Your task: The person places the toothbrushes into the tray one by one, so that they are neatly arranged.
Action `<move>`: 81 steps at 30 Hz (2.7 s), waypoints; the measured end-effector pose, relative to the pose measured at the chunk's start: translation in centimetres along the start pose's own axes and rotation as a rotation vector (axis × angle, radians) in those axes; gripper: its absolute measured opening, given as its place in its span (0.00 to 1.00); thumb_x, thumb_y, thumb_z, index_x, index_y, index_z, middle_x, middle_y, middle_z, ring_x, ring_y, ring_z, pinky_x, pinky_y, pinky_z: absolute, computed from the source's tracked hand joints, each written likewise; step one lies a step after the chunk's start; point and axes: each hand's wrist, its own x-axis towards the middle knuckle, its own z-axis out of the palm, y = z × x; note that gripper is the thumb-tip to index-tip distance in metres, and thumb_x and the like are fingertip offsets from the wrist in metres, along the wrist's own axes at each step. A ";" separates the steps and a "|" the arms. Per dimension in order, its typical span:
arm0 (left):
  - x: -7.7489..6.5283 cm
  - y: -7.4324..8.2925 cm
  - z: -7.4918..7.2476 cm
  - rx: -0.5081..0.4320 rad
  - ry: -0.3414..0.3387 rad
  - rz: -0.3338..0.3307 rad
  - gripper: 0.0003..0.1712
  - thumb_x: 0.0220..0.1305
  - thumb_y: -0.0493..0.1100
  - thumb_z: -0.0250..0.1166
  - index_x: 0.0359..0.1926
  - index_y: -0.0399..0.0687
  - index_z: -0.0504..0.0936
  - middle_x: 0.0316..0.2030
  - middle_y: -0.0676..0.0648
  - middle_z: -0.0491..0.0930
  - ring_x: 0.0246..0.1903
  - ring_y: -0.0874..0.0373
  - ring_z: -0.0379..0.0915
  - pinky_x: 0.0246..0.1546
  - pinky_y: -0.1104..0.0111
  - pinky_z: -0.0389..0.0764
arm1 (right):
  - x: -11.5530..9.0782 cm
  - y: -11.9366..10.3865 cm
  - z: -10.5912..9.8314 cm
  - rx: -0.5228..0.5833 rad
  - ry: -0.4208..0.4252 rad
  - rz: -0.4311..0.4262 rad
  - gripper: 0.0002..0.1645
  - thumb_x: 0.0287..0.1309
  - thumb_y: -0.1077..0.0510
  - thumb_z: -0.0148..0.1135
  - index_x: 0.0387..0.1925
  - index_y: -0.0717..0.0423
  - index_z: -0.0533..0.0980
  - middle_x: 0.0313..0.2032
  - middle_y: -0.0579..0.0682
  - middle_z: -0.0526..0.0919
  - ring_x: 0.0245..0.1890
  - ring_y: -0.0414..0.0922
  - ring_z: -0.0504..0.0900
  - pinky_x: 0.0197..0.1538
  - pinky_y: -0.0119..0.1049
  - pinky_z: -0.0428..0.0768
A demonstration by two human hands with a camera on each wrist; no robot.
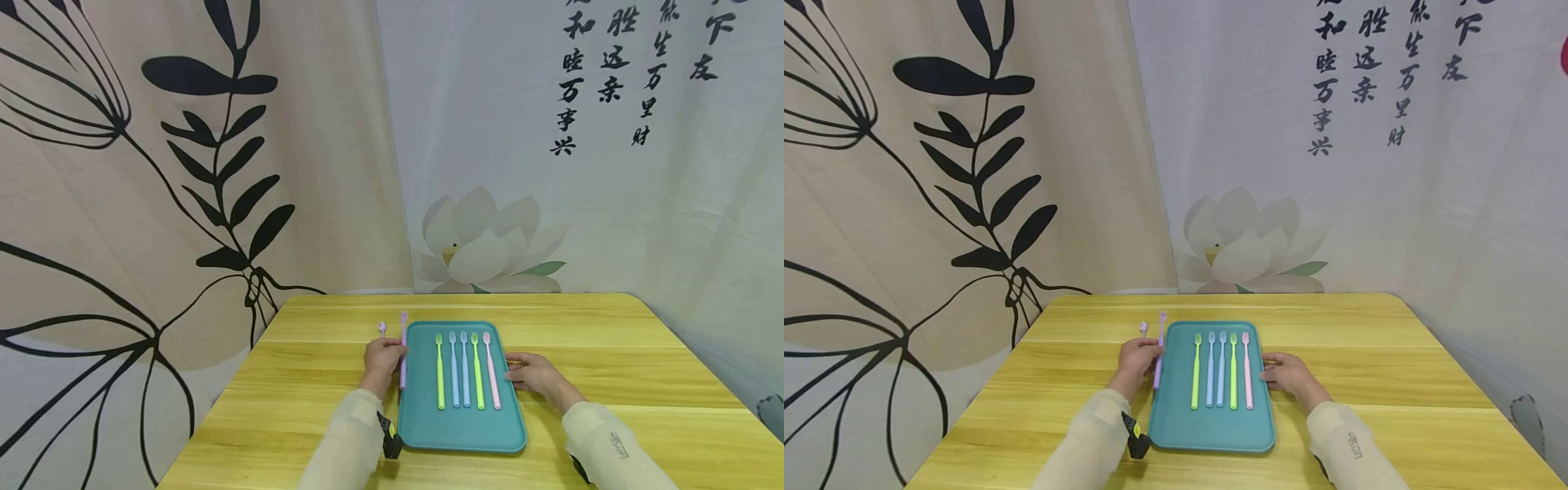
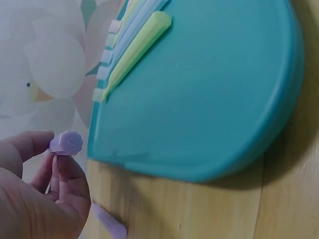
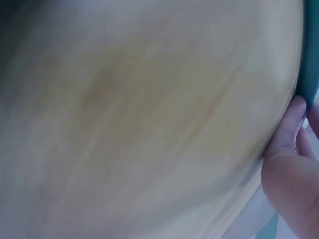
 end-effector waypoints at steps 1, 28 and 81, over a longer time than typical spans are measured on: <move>-0.1 0.0 0.1 0.004 -0.003 0.004 0.14 0.53 0.29 0.70 0.42 0.30 0.85 0.33 0.41 0.84 0.27 0.57 0.76 0.27 0.68 0.78 | 0.0 0.0 0.0 0.001 -0.003 -0.002 0.32 0.62 0.72 0.61 0.66 0.73 0.64 0.47 0.62 0.75 0.40 0.46 0.79 0.44 0.39 0.83; -2.0 -0.5 2.9 0.118 -0.053 0.040 0.12 0.55 0.32 0.70 0.41 0.33 0.86 0.31 0.45 0.83 0.28 0.58 0.76 0.27 0.68 0.79 | 0.1 0.1 -0.1 0.002 -0.002 -0.007 0.32 0.62 0.71 0.61 0.66 0.73 0.65 0.47 0.63 0.75 0.41 0.47 0.79 0.44 0.39 0.82; -4.1 -0.5 4.6 0.446 0.016 0.117 0.02 0.54 0.33 0.69 0.28 0.39 0.83 0.25 0.47 0.78 0.26 0.55 0.73 0.26 0.63 0.79 | 0.1 0.2 -0.1 0.020 -0.001 -0.001 0.32 0.63 0.72 0.60 0.67 0.72 0.64 0.48 0.62 0.75 0.41 0.47 0.80 0.45 0.40 0.82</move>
